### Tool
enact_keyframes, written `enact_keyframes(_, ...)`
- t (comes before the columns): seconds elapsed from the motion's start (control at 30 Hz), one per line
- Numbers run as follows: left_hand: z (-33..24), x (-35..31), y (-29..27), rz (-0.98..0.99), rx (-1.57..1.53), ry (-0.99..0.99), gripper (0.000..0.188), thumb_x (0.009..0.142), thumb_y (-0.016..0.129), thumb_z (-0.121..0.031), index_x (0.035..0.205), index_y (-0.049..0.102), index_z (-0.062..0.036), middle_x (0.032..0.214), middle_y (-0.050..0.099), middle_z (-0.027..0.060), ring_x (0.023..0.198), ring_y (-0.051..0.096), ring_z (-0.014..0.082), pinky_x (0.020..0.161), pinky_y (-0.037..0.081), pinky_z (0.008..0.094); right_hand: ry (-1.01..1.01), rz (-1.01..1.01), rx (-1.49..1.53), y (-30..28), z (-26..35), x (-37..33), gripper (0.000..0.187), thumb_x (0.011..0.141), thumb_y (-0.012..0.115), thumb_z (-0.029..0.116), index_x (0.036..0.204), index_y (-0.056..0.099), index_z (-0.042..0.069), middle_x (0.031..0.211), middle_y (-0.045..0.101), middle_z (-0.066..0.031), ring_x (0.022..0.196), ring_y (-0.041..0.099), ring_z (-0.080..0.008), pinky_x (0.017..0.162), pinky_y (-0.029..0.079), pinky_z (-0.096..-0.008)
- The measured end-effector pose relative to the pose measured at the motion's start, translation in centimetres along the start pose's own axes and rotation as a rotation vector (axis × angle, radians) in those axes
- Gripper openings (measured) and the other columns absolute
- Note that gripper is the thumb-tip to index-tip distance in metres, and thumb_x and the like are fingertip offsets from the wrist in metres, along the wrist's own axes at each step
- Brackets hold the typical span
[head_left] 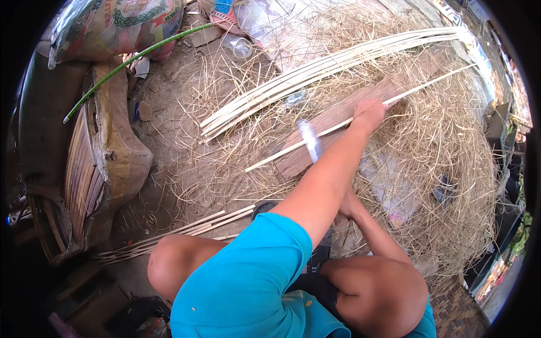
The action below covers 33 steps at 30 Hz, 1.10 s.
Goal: The person sits on the ground and uses a knife to split long bamboo sticks into thinner strips. The person repeatedly positions the bamboo on a wooden board and slices it lengthwise, then sets the finished strips aside.
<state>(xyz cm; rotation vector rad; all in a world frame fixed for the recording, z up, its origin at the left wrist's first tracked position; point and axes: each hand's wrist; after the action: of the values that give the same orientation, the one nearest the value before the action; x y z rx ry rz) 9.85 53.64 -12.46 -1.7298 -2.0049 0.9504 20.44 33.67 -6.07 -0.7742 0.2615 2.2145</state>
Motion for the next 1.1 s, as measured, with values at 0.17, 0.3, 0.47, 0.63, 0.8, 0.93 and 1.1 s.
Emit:
enact_keyframes(0.17,-2.0,-1.0,0.2,0.024,0.084,0.016,0.043,0.105,0.049,-0.042,0.103,0.075,-0.0076,0.102,0.075,0.0163,0.098,0.072,0.0341,0.087,0.054,0.0477,0.004,0.054,0.1,-1.5,-1.2,-0.6,0.051,0.1,0.061,0.031,0.134,0.049,-0.005,0.095,0.07,-0.0142,0.07,0.065,-0.0186,0.063,0.054,-0.0358)
enact_keyframes(0.3,-1.3,-2.4,-0.9,-0.008,0.115,0.037,0.043,0.104,0.049,-0.043,0.105,0.073,-0.0063,0.101,0.076,0.0157,0.097,0.072,0.0329,0.086,0.054,0.047,0.056,0.679,-0.132,-1.1,2.0,0.0,0.068,0.095,0.069,0.031,0.146,0.042,-0.003,0.13,0.058,-0.0188,0.112,0.057,-0.0284,0.097,0.044,-0.0422)
enact_keyframes(0.47,-0.4,-3.2,-0.5,-0.025,0.108,0.018,0.045,0.104,0.049,-0.045,0.105,0.07,-0.0051,0.1,0.076,0.0148,0.098,0.072,0.0324,0.087,0.054,0.0455,-0.152,0.432,-0.178,5.4,-5.3,-4.1,0.062,0.09,0.074,0.027,0.141,0.053,-0.001,0.143,0.057,-0.0208,0.133,0.054,-0.032,0.113,0.042,-0.0437)
enact_keyframes(0.63,-1.1,-4.3,0.9,-0.075,0.045,0.032,0.046,0.104,0.05,-0.046,0.106,0.069,-0.0039,0.102,0.075,0.0166,0.1,0.072,0.034,0.086,0.055,0.0462,-0.209,0.624,-0.201,2.5,-5.9,-1.5,0.056,0.088,0.075,0.023,0.137,0.058,0.0,0.139,0.06,-0.0215,0.129,0.057,-0.0317,0.109,0.045,-0.045)
enact_keyframes(0.8,-0.3,-4.5,-1.2,-0.012,0.049,-0.025,0.044,0.104,0.051,-0.044,0.108,0.067,-0.0028,0.102,0.074,0.0179,0.098,0.071,0.0358,0.085,0.055,0.0469,-0.053,0.816,-0.455,7.3,-2.0,-7.5,0.059,0.088,0.074,0.021,0.139,0.054,0.0,0.137,0.061,-0.0223,0.129,0.057,-0.0332,0.107,0.047,-0.0458)
enact_keyframes(0.93,-1.3,-4.6,-0.9,-0.069,0.113,0.045,0.042,0.104,0.051,-0.043,0.107,0.066,-0.0038,0.1,0.075,0.0174,0.095,0.072,0.0356,0.084,0.055,0.0473,-0.144,0.53,-0.322,4.2,0.5,-6.6,0.057,0.087,0.071,0.019,0.138,0.055,-0.001,0.136,0.06,-0.0243,0.13,0.056,-0.0342,0.107,0.046,-0.0452)
enact_keyframes(1.1,0.4,-3.0,-2.3,-0.08,0.133,0.052,0.04,0.104,0.05,-0.041,0.107,0.065,-0.0046,0.098,0.075,0.0157,0.094,0.073,0.0341,0.083,0.055,0.0466,-0.385,0.038,-0.339,3.5,-1.6,-2.6,0.053,0.085,0.071,0.02,0.131,0.059,-0.004,0.122,0.068,-0.0214,0.115,0.066,-0.0318,0.096,0.053,-0.0392)
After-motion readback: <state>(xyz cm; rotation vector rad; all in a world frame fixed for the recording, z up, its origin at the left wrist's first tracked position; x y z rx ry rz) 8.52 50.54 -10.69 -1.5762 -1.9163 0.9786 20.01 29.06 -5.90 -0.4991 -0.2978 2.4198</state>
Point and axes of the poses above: each hand's wrist, its own x-axis towards the middle knuckle, its own y-axis out of the palm, z = x × y
